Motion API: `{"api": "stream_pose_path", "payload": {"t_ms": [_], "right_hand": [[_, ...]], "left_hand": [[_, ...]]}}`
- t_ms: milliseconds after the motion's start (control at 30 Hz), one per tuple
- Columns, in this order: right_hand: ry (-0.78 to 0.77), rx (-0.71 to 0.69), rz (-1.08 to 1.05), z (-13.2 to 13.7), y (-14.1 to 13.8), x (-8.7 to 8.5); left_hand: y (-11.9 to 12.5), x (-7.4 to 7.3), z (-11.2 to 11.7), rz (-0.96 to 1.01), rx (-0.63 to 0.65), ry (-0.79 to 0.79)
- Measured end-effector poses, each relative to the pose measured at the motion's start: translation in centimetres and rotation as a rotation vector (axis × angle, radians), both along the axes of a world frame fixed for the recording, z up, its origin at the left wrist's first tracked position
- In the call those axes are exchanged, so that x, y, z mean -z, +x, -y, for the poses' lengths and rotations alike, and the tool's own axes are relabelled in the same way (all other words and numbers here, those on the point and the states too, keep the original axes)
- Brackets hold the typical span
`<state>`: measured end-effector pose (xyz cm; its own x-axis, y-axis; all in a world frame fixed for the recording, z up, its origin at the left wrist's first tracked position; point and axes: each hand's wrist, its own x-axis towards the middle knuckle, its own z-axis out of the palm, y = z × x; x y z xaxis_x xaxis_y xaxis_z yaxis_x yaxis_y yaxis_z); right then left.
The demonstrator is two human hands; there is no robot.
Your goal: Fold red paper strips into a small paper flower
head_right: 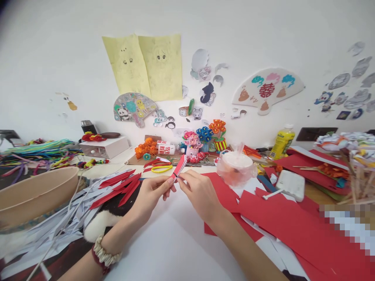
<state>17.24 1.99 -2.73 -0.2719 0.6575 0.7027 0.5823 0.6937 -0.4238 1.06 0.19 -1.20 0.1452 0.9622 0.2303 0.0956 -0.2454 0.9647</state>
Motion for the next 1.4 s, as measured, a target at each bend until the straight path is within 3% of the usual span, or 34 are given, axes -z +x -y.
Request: {"api": "stream_pose_path", "payload": {"t_ms": [533,733,967,1133,1267,1400], "right_hand": [[0.136,-0.027,-0.031,0.2,0.0,0.2],[0.119,-0.042,-0.061,0.5,-0.1,-0.4],[0.124,-0.005,-0.097,0.7,-0.1,-1.0],[0.159,0.105,-0.181,-0.2,1.0,-1.4],[-0.084,-0.031,-0.29,-0.5,1.1,-1.8],[-0.435,-0.216,-0.435,-0.6,0.7,-1.7]], "left_hand": [[0.2,0.1,0.4,-0.01,0.061,-0.026],[0.4,-0.1,0.5,-0.006,0.086,-0.024],[0.7,0.1,0.5,0.003,0.104,-0.031],[1.0,0.1,0.9,0.058,0.107,-0.075],[0.9,0.0,0.6,0.236,0.075,-0.12],[0.6,0.2,0.4,0.36,0.175,-0.285]]}}
